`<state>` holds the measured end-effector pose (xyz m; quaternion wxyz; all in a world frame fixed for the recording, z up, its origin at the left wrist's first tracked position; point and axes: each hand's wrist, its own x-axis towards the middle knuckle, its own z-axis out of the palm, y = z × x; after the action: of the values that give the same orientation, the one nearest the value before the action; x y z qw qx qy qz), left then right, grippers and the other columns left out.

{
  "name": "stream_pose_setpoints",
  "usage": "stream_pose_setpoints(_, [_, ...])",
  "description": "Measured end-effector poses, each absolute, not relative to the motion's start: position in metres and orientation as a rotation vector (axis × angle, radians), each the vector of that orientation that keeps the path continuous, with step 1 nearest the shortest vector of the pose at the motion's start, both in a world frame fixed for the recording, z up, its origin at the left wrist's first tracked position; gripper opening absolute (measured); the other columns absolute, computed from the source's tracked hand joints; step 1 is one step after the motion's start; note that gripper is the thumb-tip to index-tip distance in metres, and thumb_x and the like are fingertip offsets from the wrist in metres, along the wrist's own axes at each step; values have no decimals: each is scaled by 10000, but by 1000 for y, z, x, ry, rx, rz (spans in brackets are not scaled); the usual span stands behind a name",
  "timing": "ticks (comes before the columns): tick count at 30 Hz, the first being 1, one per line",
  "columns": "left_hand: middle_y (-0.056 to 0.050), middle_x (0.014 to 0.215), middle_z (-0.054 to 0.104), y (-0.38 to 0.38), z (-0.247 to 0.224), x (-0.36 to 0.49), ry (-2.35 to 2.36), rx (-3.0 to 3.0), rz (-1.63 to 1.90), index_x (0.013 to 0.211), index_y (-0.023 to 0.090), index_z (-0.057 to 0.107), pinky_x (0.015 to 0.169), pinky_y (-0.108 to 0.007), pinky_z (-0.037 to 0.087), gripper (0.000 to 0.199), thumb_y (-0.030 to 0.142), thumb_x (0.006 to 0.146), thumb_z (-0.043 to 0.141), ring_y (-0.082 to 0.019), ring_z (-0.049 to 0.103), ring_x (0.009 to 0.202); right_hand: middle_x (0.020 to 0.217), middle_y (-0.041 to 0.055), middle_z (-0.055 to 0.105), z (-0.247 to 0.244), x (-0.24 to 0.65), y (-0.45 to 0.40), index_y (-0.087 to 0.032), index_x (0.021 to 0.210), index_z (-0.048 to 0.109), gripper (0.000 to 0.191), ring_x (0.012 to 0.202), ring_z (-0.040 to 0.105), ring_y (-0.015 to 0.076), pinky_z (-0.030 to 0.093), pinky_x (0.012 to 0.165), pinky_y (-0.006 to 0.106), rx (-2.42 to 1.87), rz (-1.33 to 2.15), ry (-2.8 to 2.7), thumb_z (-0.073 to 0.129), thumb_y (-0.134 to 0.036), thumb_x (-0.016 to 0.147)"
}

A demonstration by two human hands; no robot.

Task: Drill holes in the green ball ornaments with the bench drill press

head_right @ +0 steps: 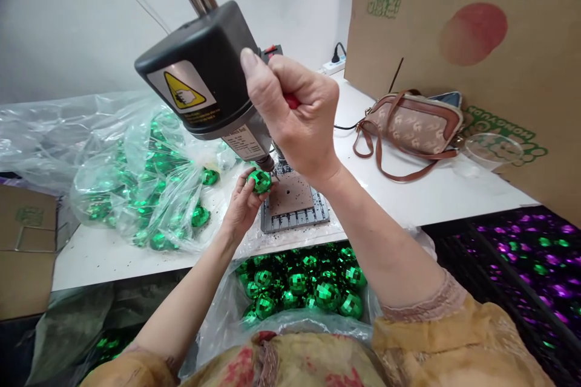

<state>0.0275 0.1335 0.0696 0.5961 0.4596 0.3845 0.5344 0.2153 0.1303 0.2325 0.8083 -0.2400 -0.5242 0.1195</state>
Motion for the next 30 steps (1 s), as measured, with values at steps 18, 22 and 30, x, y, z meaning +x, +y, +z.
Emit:
stream_pose_setpoints(18, [-56,1086,724,137,49,42,994,1422,1210,1208,238,581,886,-315,545,551,546,809,804,-198,677,1015,465,-54,281,233,212,133,-214,534,289,629,405,238,56,211,447,322,-467,237,-1112,571,-661,875])
stream_pose_setpoints(22, [-63,1078,717,138,47,42,1013,1432,1198,1202,232,585,865,-310,546,556,546,802,809,-199,670,994,451,-48,282,234,212,132,-219,532,272,654,396,230,62,201,445,339,-476,219,-1103,501,-725,879])
stream_pose_setpoints(30, [-77,1158,703,139,47,45,1043,1531,1180,1211,228,595,971,-358,524,546,555,817,785,-231,654,1090,446,-47,290,237,211,133,-213,517,295,663,404,222,55,186,452,325,-465,222,-1081,523,-756,822])
